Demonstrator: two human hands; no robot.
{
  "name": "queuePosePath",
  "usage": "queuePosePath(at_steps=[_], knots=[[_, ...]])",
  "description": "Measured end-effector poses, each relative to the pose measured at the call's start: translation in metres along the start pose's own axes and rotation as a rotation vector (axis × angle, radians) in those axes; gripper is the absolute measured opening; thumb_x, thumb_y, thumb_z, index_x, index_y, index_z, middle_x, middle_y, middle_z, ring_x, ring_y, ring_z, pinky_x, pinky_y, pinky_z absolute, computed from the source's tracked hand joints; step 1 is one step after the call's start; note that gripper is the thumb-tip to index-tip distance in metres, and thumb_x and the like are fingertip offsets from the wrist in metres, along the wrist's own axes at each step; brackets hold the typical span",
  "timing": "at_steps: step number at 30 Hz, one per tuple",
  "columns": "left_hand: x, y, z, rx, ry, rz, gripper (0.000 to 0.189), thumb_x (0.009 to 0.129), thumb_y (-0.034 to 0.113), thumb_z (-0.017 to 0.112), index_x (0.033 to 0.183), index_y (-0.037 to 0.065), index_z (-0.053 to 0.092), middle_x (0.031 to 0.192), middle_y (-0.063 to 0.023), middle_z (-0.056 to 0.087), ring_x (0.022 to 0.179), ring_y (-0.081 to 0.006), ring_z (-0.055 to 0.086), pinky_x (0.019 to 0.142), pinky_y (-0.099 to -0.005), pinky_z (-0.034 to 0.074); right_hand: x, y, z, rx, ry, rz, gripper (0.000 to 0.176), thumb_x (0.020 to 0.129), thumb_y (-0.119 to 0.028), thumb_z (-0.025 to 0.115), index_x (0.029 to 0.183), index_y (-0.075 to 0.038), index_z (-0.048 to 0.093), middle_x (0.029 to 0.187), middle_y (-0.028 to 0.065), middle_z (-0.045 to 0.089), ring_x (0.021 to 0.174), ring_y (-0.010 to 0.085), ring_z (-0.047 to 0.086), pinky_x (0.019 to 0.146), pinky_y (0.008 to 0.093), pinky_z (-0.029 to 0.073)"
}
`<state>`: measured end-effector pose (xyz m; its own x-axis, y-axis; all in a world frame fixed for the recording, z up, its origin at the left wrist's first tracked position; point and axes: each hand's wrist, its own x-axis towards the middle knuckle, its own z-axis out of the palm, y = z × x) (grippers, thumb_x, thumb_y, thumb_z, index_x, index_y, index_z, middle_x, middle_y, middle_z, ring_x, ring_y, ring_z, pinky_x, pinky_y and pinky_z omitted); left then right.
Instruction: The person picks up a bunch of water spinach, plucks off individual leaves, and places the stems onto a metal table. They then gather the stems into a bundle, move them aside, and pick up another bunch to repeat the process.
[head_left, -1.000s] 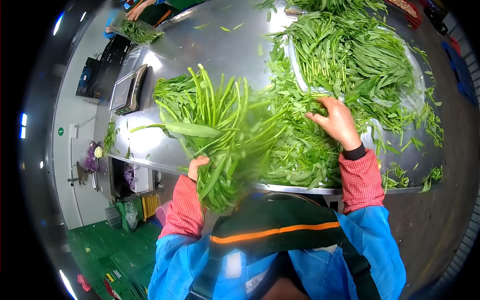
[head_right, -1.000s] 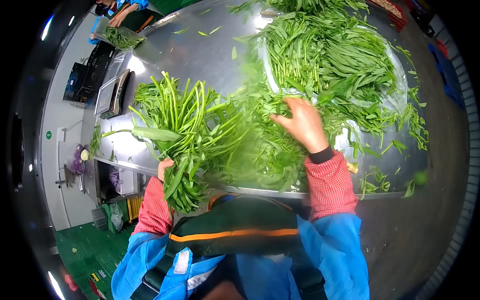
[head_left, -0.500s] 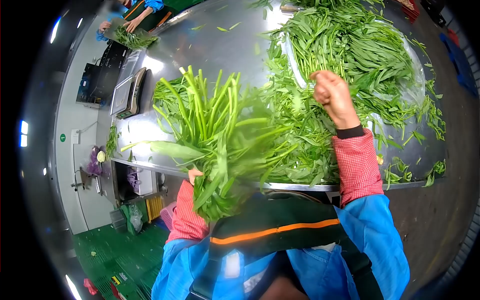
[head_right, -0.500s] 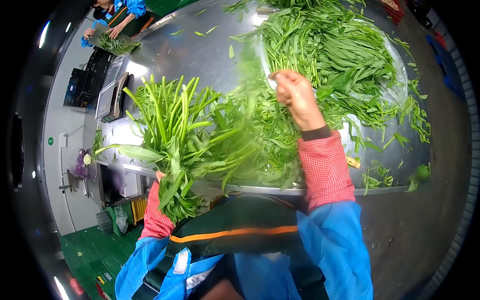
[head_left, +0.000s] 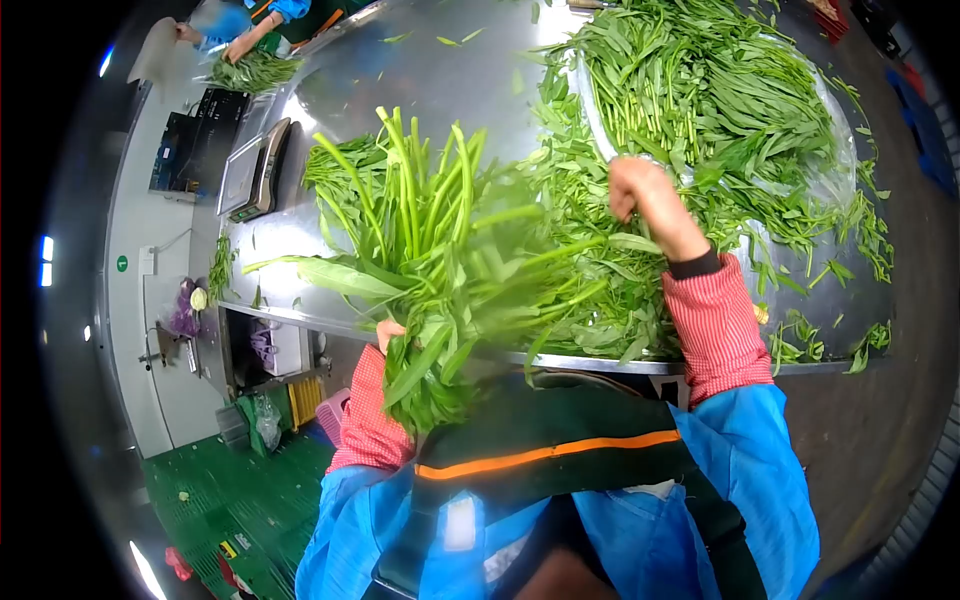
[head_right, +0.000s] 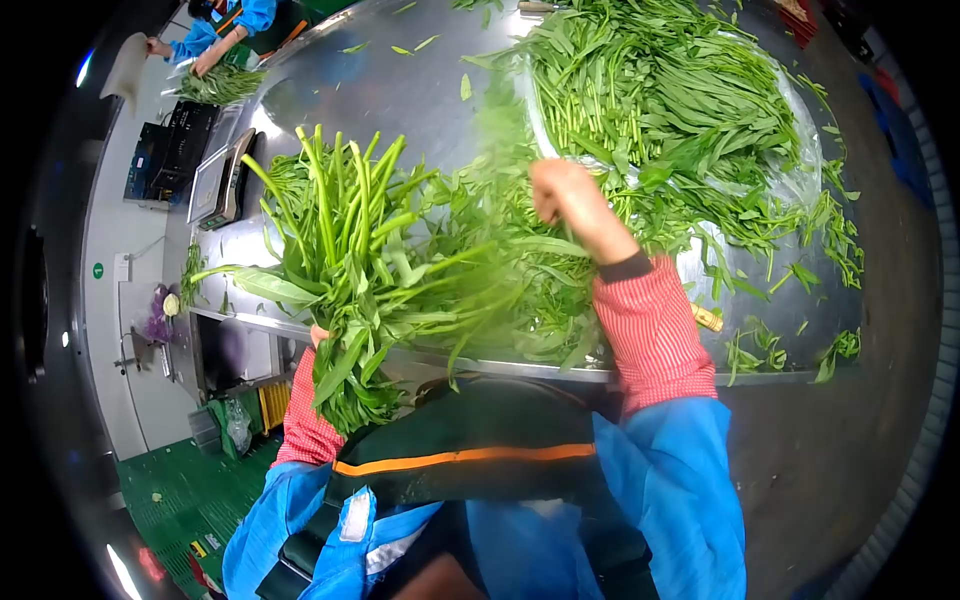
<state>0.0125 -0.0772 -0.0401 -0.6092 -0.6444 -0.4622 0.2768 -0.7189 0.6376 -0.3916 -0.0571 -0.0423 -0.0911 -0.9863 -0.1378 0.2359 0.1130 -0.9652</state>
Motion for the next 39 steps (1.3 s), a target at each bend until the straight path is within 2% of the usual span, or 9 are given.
queuePosePath(at_steps=[3,7,14,18,21,24,27,34,39], knots=[[0.005,0.001,0.000,-0.005,-0.020,0.003,0.073,0.073,0.021,0.059,0.138,-0.006,0.039,0.124,-0.0251,0.056,0.097,-0.0281,0.066,0.080,-0.0359,0.057,-0.012,0.012,0.021,-0.471,-0.438,-0.043,0.038,0.087,-0.030,0.064,0.109,0.001,0.065,0.101,0.0145,0.065,0.093,0.0249,0.063,0.086,0.0348,0.050],[0.011,0.002,0.010,0.009,-0.045,-0.005,0.073,0.073,0.021,0.060,0.138,-0.006,0.038,0.125,-0.0252,0.056,0.098,-0.0281,0.066,0.081,-0.0357,0.057,-0.020,-0.002,0.057,-0.790,-0.608,-0.325,0.050,0.084,-0.040,0.068,0.110,0.002,0.063,0.103,0.0172,0.064,0.099,0.0301,0.061,0.088,0.0380,0.049],[0.009,0.003,0.009,0.010,-0.058,-0.049,0.075,0.073,0.020,0.060,0.139,-0.006,0.037,0.126,-0.0254,0.055,0.099,-0.0283,0.065,0.082,-0.0352,0.056,-0.016,0.028,0.051,-0.035,-0.307,-0.060,0.026,0.087,-0.017,0.060,0.108,-0.002,0.061,0.084,0.0122,0.067,0.071,0.0222,0.065,0.071,0.0295,0.051],[0.006,0.001,0.002,-0.011,-0.059,-0.061,0.075,0.072,0.020,0.061,0.139,-0.006,0.037,0.126,-0.0256,0.055,0.100,-0.0283,0.065,0.083,-0.0350,0.056,-0.020,0.023,0.034,-0.912,-0.008,-0.283,0.023,0.083,-0.004,0.058,0.106,-0.004,0.062,0.075,0.0146,0.067,0.064,0.0220,0.065,0.062,0.0327,0.052],[0.006,0.002,-0.006,-0.030,-0.064,-0.049,0.076,0.072,0.020,0.061,0.139,-0.006,0.036,0.126,-0.0257,0.054,0.100,-0.0284,0.065,0.083,-0.0348,0.056,-0.015,0.040,0.003,-0.743,0.190,-0.380,0.020,0.085,-0.006,0.057,0.105,-0.002,0.061,0.086,0.0143,0.070,0.075,0.0291,0.068,0.069,0.0370,0.054],[0.005,0.002,-0.014,-0.059,-0.082,-0.019,0.076,0.072,0.020,0.061,0.139,-0.006,0.036,0.127,-0.0258,0.054,0.101,-0.0284,0.065,0.083,-0.0347,0.056,-0.012,0.035,-0.036,-0.225,0.375,-0.136,0.015,0.091,-0.014,0.059,0.100,-0.002,0.063,0.068,-0.0014,0.059,0.053,0.0087,0.051,0.049,0.0223,0.040],[0.012,0.003,-0.024,-0.098,-0.141,0.040,0.077,0.072,0.020,0.062,0.140,-0.006,0.035,0.127,-0.0259,0.054,0.101,-0.0285,0.064,0.084,-0.0345,0.055,-0.034,0.003,-0.051,0.225,0.144,-0.031,0.017,0.094,-0.022,0.057,0.094,-0.005,0.063,0.063,-0.0075,0.049,0.045,-0.0002,0.035,0.039,0.0173,0.025],[0.027,0.013,0.005,-0.182,-0.329,0.186,0.073,0.077,0.015,0.061,0.140,-0.008,0.033,0.130,-0.0261,0.051,0.111,-0.0326,0.060,0.094,-0.0433,0.051,-0.048,0.052,0.009,-0.023,-0.316,0.243,0.023,0.097,-0.021,0.049,0.114,-0.006,0.050,0.112,0.0065,0.063,0.080,0.0131,0.061,0.061,0.0233,0.050],[0.031,0.014,0.015,-0.167,-0.364,0.186,0.066,0.081,0.016,0.059,0.138,-0.009,0.035,0.126,-0.0256,0.054,0.110,-0.0363,0.059,0.094,-0.0449,0.051,-0.048,0.014,0.062,-0.246,-0.425,0.254,0.029,0.096,-0.029,0.053,0.099,-0.002,0.062,0.079,0.0047,0.063,0.070,0.0089,0.058,0.057,0.0226,0.046]])
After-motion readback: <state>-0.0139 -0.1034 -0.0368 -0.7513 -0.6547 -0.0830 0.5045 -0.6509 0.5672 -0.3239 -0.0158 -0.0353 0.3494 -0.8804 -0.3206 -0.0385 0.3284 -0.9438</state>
